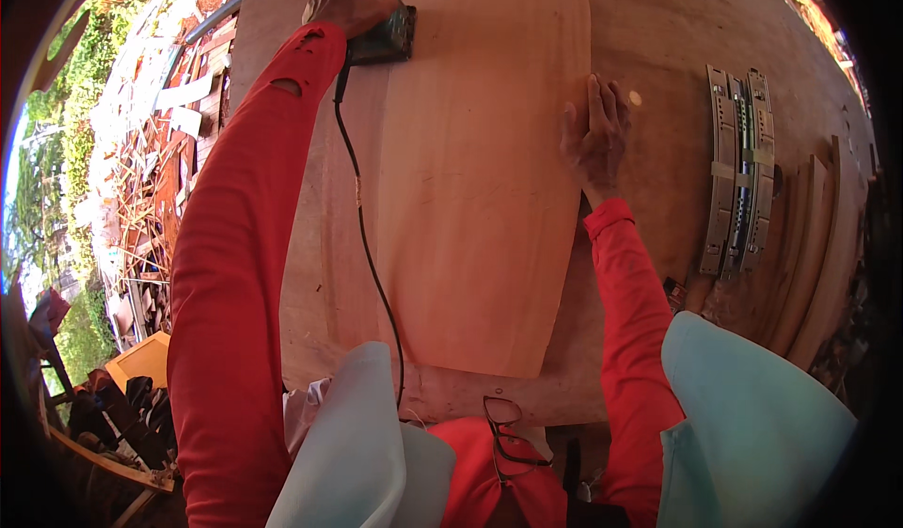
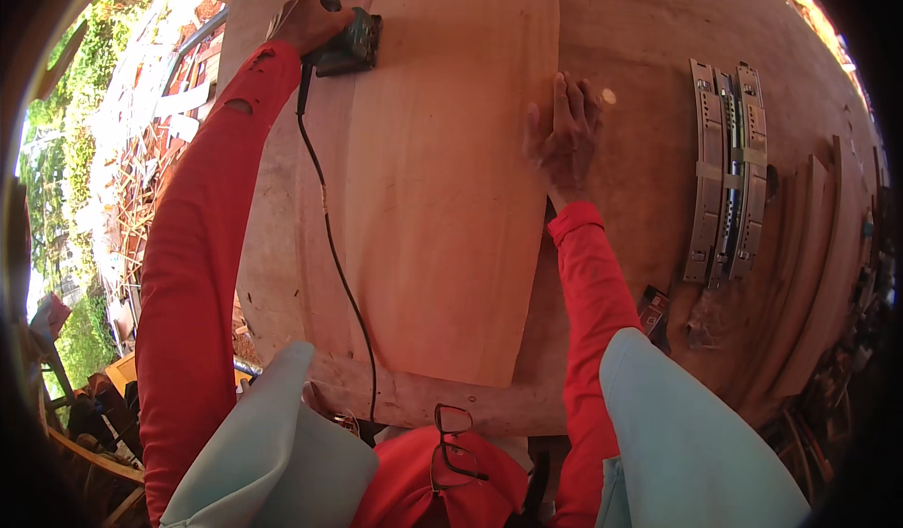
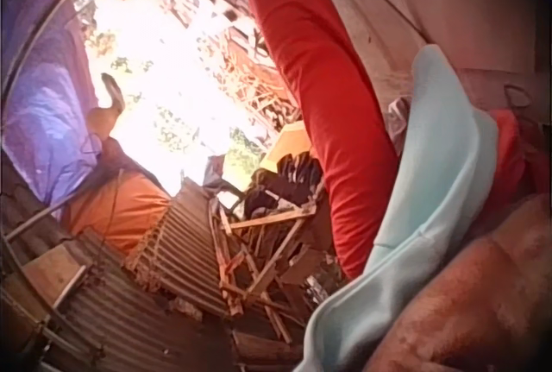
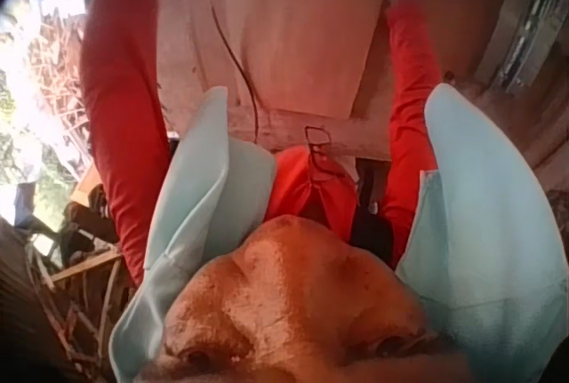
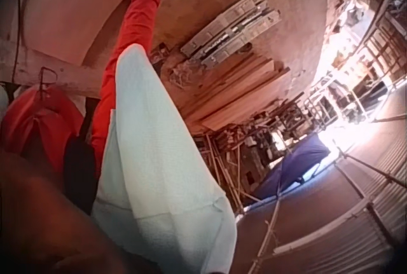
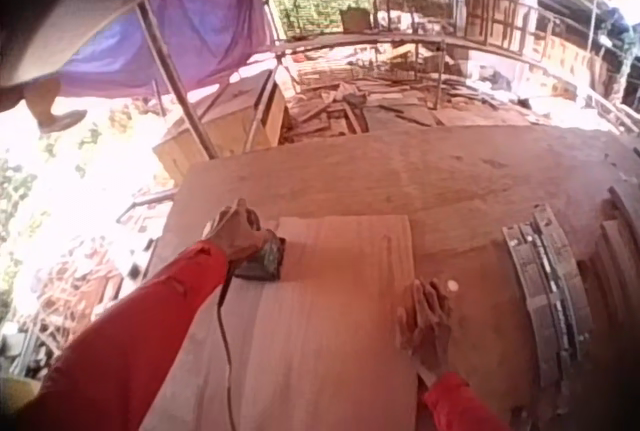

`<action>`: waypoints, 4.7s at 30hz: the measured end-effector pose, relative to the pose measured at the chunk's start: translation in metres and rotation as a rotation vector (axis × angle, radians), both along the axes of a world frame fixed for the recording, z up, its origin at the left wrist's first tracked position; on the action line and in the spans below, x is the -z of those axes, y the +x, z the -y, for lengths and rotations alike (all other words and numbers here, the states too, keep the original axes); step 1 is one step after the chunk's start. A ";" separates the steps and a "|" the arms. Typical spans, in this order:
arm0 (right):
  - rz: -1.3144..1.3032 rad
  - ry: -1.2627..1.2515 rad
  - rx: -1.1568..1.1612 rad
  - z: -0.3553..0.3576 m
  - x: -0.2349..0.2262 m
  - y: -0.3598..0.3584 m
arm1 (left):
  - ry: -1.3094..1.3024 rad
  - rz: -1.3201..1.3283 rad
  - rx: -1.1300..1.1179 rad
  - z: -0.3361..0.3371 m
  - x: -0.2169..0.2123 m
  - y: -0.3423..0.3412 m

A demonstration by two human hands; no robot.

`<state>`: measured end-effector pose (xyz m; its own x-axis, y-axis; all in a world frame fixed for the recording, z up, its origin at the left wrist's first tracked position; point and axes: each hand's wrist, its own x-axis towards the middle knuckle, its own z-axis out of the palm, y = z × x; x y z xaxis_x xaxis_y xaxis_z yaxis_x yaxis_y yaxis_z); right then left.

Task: Sanding a rectangular wood board with an electric hand sander in a workshop.

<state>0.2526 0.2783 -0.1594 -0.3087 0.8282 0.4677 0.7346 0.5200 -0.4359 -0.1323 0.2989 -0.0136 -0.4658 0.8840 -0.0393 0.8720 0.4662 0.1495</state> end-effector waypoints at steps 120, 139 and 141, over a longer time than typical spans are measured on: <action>-0.036 -0.004 0.025 -0.002 0.002 0.002 | -0.006 0.004 0.215 0.001 0.008 -0.034; -0.039 -0.021 0.016 -0.001 0.000 0.002 | 0.077 0.079 0.159 -0.076 0.004 0.000; -0.048 -0.028 0.019 -0.001 0.000 -0.001 | 0.082 0.109 0.174 -0.070 0.003 -0.003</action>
